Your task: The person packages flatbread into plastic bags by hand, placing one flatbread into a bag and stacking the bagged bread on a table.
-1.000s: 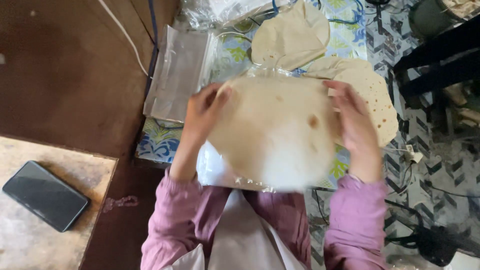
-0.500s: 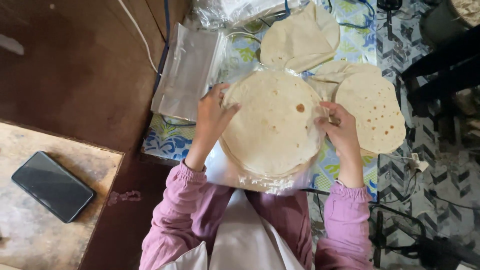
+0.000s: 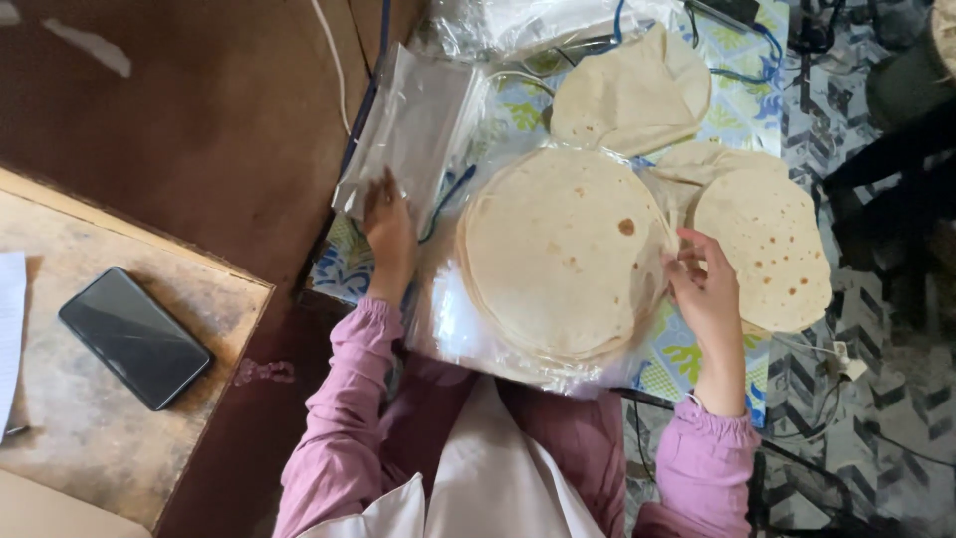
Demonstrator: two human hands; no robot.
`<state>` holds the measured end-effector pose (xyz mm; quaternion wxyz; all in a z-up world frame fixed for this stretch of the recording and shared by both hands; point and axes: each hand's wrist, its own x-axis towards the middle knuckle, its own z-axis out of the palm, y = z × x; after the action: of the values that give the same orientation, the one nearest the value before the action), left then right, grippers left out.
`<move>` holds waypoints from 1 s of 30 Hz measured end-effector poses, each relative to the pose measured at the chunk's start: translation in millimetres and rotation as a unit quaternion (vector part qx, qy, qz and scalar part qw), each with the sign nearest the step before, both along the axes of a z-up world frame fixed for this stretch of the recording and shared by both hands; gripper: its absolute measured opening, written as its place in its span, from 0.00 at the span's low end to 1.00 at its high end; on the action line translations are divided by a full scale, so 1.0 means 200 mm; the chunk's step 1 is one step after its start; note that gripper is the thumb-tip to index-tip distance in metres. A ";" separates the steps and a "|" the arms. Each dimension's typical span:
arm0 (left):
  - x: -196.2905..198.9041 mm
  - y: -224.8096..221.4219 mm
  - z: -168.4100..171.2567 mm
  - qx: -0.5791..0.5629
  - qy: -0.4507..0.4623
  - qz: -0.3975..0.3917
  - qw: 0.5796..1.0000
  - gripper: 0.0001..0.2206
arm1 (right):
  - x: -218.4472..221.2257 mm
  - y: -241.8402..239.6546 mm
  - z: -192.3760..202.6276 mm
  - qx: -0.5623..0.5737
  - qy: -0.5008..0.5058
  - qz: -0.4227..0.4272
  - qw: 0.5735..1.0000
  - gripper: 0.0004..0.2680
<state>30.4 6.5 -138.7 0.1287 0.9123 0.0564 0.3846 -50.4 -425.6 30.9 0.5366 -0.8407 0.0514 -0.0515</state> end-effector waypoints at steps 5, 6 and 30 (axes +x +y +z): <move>0.08 -0.01 -0.02 -0.111 0.115 -0.046 0.986 0.22 | -0.05 0.02 0.05 -0.093 -0.047 -0.005 0.995 0.15; 0.08 -0.02 0.03 -0.116 0.064 -0.080 0.988 0.24 | -0.05 0.01 0.07 -0.129 -0.079 -0.005 0.989 0.15; 0.16 -0.24 0.35 -0.879 -0.041 -0.310 0.359 0.19 | 1.00 1.32 -0.32 -0.261 -0.118 0.153 0.946 0.21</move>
<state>63.2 -41.0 -69.7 0.9700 0.2164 0.0702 0.0862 148.6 -162.0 -34.0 0.3022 -0.9369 -0.1570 -0.0796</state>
